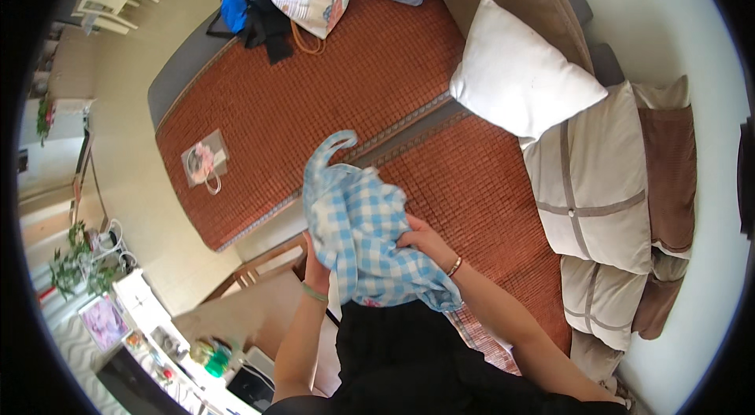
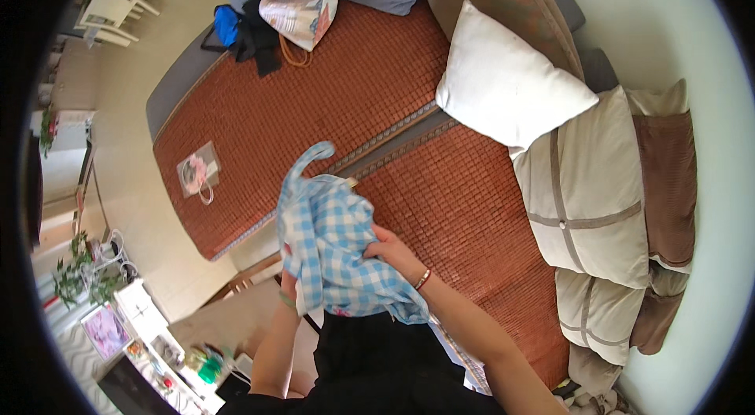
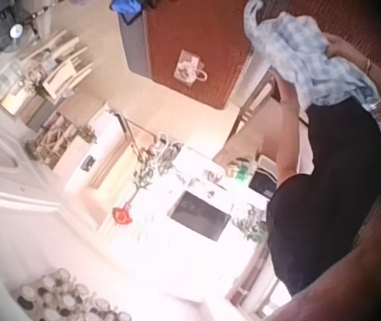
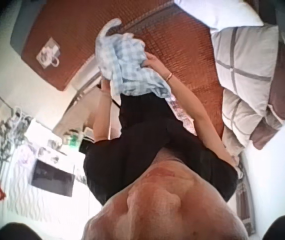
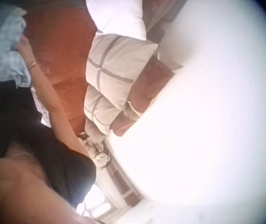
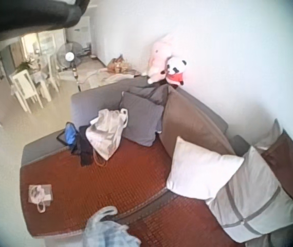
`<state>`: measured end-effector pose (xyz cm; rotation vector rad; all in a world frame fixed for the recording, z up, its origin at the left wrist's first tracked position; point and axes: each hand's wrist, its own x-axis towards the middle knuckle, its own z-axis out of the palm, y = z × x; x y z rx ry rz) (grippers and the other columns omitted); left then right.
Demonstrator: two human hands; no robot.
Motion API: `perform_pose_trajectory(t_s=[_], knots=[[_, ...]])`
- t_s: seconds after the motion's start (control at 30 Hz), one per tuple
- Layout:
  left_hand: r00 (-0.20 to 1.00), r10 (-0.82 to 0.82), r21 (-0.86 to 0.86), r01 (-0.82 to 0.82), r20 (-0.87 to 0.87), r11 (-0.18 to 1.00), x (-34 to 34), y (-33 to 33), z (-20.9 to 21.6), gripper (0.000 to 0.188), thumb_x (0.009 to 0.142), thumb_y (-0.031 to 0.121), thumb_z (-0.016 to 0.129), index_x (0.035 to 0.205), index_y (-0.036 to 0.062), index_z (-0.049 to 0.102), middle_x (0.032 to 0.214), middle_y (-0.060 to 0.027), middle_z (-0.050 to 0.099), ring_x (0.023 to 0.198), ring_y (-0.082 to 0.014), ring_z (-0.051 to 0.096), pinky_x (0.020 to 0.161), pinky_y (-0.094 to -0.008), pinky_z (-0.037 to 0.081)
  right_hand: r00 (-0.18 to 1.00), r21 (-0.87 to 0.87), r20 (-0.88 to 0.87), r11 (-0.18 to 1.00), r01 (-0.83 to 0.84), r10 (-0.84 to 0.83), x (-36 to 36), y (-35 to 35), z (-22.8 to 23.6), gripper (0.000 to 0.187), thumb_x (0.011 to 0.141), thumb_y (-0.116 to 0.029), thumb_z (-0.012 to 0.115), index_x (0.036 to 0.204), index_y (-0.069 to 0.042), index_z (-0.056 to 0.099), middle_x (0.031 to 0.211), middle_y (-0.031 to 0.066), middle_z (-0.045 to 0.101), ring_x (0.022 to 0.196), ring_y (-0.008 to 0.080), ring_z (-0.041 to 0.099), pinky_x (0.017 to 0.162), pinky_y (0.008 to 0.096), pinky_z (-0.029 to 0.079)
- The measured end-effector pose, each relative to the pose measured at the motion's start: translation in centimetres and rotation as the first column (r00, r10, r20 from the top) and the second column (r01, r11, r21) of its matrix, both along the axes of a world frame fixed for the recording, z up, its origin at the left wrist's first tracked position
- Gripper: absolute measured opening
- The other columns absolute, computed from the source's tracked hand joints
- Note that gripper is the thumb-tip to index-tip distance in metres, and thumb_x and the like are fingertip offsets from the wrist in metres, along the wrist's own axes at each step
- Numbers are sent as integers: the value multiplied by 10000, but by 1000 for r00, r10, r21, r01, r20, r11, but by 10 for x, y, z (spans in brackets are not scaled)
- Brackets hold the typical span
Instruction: The person arranges various cushions and pillows on a sofa covered with a woven mat. They pick up, fluff, and place multiple cushions of different sizes and colors, including beige, brown, and grey, into a neat arrangement. The person also briefly adjusts their clothing during the process.
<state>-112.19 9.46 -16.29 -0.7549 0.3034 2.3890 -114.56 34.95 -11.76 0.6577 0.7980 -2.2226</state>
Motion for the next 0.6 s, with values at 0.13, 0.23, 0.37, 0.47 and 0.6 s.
perform_pose_trajectory(t_s=[0.13, 0.23, 0.37, 0.47, 0.6], knots=[[990, -41, -256, 5, -136, 967, -76, -49, -81, 549, 946, 390, 522, 1413, 142, 372, 1311, -47, 527, 1120, -211, 560, 960, -392, 480, 971, 204, -159, 968, -145, 179, -93, -27, -30, 560, 756, 41, 506, 1314, -4, 491, 1205, 79, 584, 1077, 166, 565, 931, 313, 462], [992, -57, -478, 103, 112, 872, -163, -90, -78, 569, 900, 264, 605, 1399, 116, 375, 1293, -74, 533, 1090, -233, 573, 924, -391, 498, 936, 311, -177, 919, -241, 305, -179, -56, -55, 520, 794, -6, 512, 1313, -16, 497, 1191, 82, 593, 1060, 163, 566, 919, 308, 461], [1000, 19, -899, 2, 11, 439, -282, -131, -60, 650, 816, 101, 682, 1384, 85, 366, 1246, -92, 549, 1052, -267, 578, 870, -388, 517, 760, 665, -301, 698, -265, 576, -266, -84, -93, 465, 847, -83, 518, 1306, -4, 499, 1136, 118, 625, 1007, 207, 596, 892, 300, 467], [997, -53, -971, -50, -64, 233, -339, -197, -100, 842, 756, 34, 729, 1463, 103, 278, 1371, -113, 451, 1174, -261, 484, 986, -389, 422, 934, 482, -295, 875, -34, 199, -301, -82, -128, 368, 927, -133, 522, 1279, -29, 535, 1177, 82, 627, 997, 177, 608, 859, 282, 493], [915, -402, -960, -141, -34, -241, -364, -316, -149, 847, 775, 74, 728, 1482, 106, 261, 1430, -158, 387, 1275, -299, 406, 1048, -403, 353, 994, 491, -18, 867, -84, 106, -351, -49, -137, 353, 936, -158, 550, 1263, -24, 549, 1165, 86, 629, 935, 125, 615, 760, 246, 514]])
